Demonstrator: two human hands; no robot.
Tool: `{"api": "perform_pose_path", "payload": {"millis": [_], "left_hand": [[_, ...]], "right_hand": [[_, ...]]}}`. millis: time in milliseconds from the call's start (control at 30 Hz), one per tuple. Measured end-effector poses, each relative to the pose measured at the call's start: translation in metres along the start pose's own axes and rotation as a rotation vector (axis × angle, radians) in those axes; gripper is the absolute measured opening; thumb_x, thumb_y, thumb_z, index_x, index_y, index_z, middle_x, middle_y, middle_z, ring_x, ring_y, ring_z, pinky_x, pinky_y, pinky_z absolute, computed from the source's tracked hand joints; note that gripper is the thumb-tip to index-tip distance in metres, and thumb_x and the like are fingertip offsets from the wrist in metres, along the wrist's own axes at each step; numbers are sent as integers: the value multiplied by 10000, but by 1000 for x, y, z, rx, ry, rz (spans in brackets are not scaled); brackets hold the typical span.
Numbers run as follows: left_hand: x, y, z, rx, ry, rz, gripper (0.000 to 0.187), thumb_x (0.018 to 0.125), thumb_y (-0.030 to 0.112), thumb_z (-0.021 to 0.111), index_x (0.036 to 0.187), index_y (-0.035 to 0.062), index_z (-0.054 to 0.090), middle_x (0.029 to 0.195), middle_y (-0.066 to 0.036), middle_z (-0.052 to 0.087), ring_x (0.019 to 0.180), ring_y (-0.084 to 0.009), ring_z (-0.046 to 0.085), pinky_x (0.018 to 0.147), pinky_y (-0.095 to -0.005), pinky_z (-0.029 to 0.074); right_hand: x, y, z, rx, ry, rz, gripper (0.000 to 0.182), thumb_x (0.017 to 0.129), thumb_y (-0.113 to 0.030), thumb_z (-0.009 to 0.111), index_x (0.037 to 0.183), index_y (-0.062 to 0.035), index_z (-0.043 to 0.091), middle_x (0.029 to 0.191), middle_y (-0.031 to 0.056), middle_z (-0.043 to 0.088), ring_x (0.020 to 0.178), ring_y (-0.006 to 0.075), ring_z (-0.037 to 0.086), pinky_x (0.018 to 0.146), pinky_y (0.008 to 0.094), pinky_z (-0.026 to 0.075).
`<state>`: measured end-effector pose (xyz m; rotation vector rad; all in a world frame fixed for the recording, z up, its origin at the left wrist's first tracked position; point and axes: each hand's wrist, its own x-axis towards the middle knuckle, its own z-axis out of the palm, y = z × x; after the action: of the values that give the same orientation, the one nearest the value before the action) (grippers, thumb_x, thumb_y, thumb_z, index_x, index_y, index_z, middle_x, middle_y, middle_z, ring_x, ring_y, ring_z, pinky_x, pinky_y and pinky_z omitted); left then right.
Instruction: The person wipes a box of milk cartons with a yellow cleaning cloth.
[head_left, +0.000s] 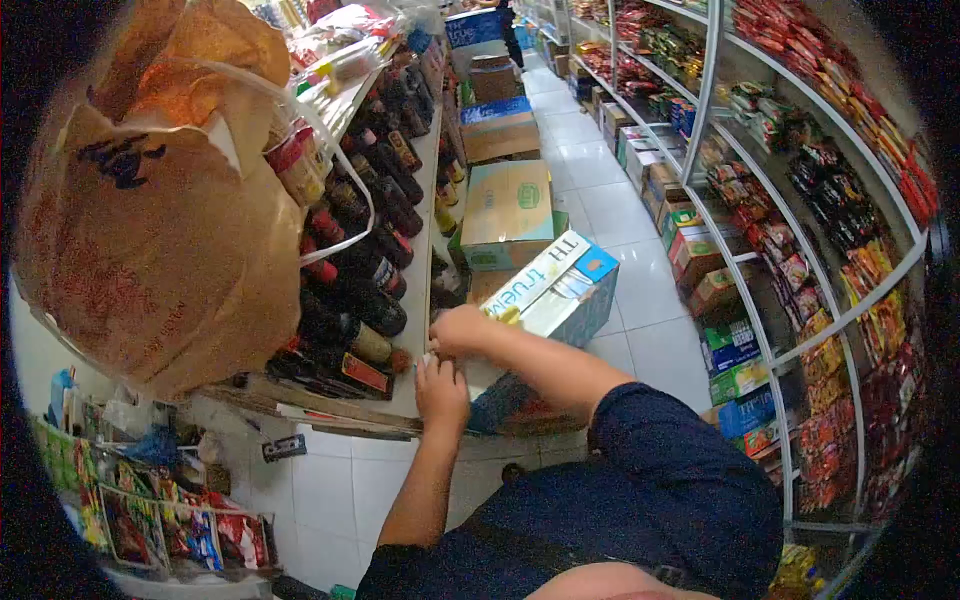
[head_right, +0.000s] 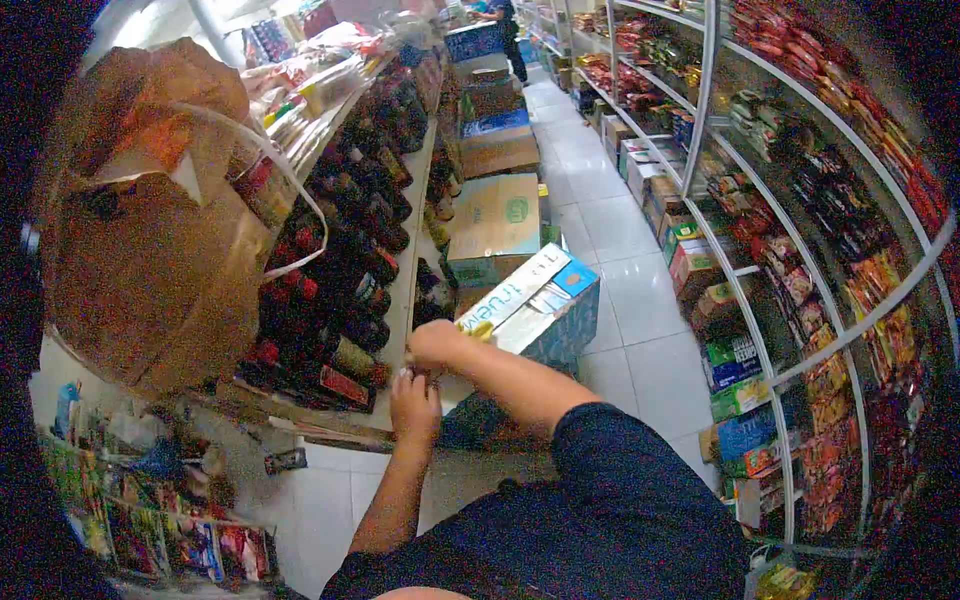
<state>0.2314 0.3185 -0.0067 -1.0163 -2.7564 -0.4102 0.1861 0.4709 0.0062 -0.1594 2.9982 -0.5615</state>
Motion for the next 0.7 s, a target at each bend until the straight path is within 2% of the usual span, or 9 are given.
{"api": "perform_pose_path", "payload": {"millis": [100,167,200,267,400,500,567,633,700], "left_hand": [[2,1,5,-25,48,46,281,849,184,504,1073,22,552,1208,-214,472,1157,-435,375,1016,-479,275],[-5,10,3,-19,21,-37,288,859,179,491,1100,29,541,1256,-213,440,1207,-426,330,1027,-475,262],[-6,12,3,-36,26,-58,291,863,178,486,1110,32,537,1271,-210,429,1223,-423,314,1029,-475,259],[0,16,3,-98,43,-97,318,856,204,498,1127,40,533,1303,-198,408,1249,-416,286,1034,-472,254],[-3,8,5,-259,55,-185,435,786,327,591,1126,60,550,1351,-165,383,1274,-402,267,1029,-459,267],[4,15,6,-196,89,-250,423,784,332,596,1110,65,565,1340,-147,404,1264,-384,298,1018,-455,287],[8,28,-1,-145,145,-301,345,797,288,586,1056,60,601,1288,-135,467,1233,-362,358,1003,-432,317],[7,22,3,-153,174,-296,300,806,258,577,1024,57,620,1260,-135,494,1212,-354,389,996,-415,333],[6,30,-3,-154,238,-294,242,808,211,567,963,43,643,1188,-135,551,1183,-345,426,970,-407,362]], "right_hand": [[7,40,-34,-102,-174,60,375,776,-364,499,890,-52,672,917,154,651,851,310,630,724,438,492],[10,109,-37,-95,-95,236,355,767,-400,541,931,-118,679,973,127,648,894,300,625,758,431,483],[2,136,-54,-178,-158,335,367,756,-423,556,974,-153,673,1011,110,642,925,289,617,778,424,476],[-4,206,-61,-167,-108,498,375,761,-392,545,1022,-145,654,1048,110,631,963,285,604,794,411,468],[-6,212,-62,-206,63,617,363,781,-368,520,1015,-123,652,1061,110,623,971,292,597,795,402,464],[8,161,-51,-186,-214,205,406,811,-410,442,1001,-125,659,1059,106,625,965,293,598,792,416,465],[-11,85,-57,-92,-149,99,472,811,-443,414,957,-68,661,1001,155,632,956,305,599,777,434,467],[-10,42,-43,-33,-201,8,477,808,-453,449,913,-40,662,973,164,633,953,317,596,813,426,449],[-23,36,-29,-83,4,-175,459,806,-447,483,944,-38,639,1016,151,615,1004,311,567,862,412,421]]}}
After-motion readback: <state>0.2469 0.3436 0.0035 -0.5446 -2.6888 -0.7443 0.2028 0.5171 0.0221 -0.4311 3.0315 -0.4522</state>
